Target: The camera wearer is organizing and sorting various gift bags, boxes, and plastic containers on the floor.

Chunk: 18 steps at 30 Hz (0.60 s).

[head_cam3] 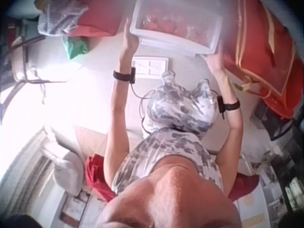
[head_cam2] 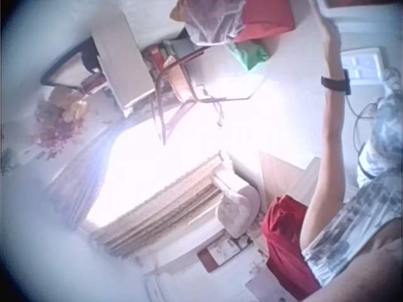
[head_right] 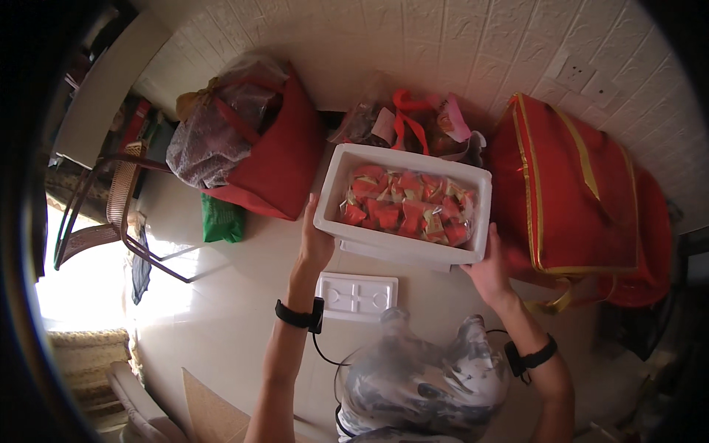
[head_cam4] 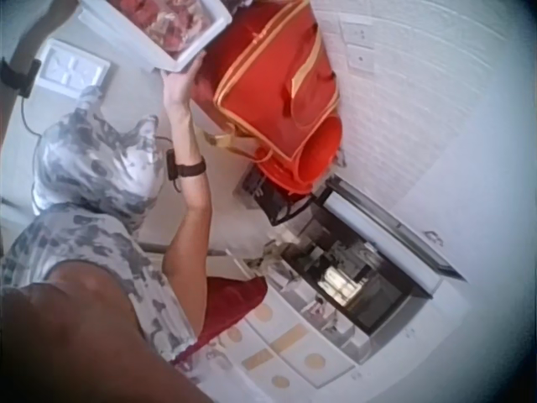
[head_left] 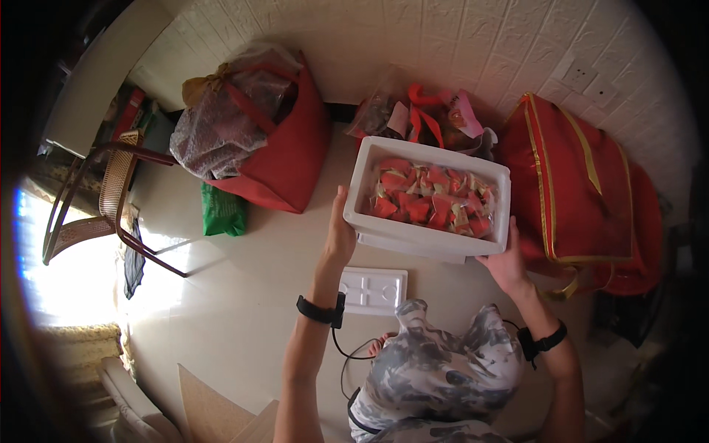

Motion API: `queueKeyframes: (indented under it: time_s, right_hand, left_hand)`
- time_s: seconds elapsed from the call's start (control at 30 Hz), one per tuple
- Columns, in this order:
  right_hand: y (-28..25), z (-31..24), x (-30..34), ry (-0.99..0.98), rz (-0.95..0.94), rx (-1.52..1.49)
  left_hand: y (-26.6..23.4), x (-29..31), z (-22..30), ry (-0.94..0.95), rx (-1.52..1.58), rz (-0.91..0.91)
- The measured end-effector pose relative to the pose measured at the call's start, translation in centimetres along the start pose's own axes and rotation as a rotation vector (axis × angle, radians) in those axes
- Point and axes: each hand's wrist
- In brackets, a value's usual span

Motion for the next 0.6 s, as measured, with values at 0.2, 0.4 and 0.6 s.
queueKeyframes:
  time_s: [0.2,0.4,0.6]
  right_hand:
    - [2.8,-0.4,-1.0,-0.065,-0.208,-0.108]
    - [2.8,0.3,-0.6,-0.147,-0.219,-0.111]
    - [2.6,0.9,0.6,-0.372,-0.238,0.099]
  left_hand:
    - [-1.2,-1.4,-0.5,-0.02,0.1,-0.161]
    - [-2.2,-1.9,-1.6,0.039,0.041,-0.211]
    - [-2.5,1.3,-0.2,0.263,-0.016,-0.39]
Point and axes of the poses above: each hand's wrist, its own x-axis away from the middle knuckle, its own y-axis out of the palm, z = x × y, and after that the axes turned 7 degrees about z, right-handed
